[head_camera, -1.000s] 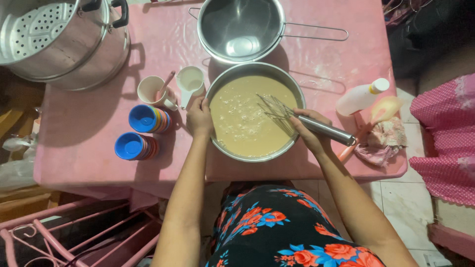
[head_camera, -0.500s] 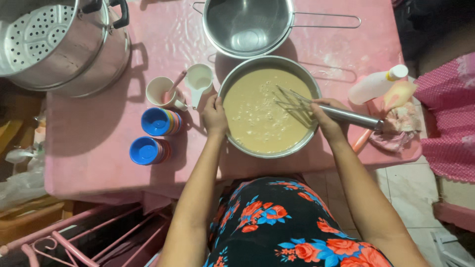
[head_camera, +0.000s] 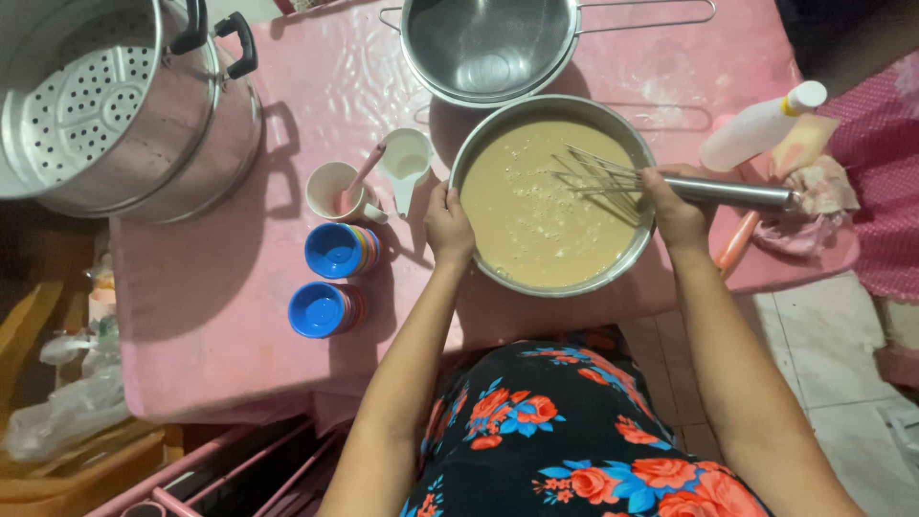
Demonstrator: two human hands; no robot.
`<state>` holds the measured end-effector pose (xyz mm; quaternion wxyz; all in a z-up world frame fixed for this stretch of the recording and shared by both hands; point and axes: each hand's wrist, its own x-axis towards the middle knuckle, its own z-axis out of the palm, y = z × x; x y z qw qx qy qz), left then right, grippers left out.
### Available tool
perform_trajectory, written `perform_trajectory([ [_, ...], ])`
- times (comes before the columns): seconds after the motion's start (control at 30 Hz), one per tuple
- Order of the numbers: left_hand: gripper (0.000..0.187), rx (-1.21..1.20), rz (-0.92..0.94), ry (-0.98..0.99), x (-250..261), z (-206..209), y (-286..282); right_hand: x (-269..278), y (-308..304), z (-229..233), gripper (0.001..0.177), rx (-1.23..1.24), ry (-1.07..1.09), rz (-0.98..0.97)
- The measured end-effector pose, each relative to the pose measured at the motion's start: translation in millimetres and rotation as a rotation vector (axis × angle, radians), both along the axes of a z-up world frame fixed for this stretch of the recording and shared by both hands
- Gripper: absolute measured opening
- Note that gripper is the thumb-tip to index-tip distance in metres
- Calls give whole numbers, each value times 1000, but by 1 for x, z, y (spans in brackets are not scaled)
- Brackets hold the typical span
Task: The person whisks a beige batter in a metal bowl using a wire whisk. The person holds the bowl steady with the left hand while whisking with the right hand. The batter is mixed continuously throughout the clip.
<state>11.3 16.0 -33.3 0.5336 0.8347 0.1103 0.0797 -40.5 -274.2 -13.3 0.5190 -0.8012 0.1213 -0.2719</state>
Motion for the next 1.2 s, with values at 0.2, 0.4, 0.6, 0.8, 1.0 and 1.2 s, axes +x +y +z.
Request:
perform_trajectory([
  [0.2,27,-24,-27,-9,2,-5,1,-3,13,10,23,89,-46,-26],
  [0.4,26,16,-29,-2,-2,-2,1,-4,16,13,18,69,-17,-25],
  [0.6,28,27,-52,21,1,6,1,-6,20,21,16,182,209,-52],
  [0.8,28,6,-49,14,3,-1,3,-30,43,41,25,252,459,59],
  [1.0,29,-21,-34,17,0,1,2,-45,-6,62,21,-50,498,234],
  [1.2,28,-12,-10,46,-4,13,-1,-16,-23,36,26,-160,257,49],
])
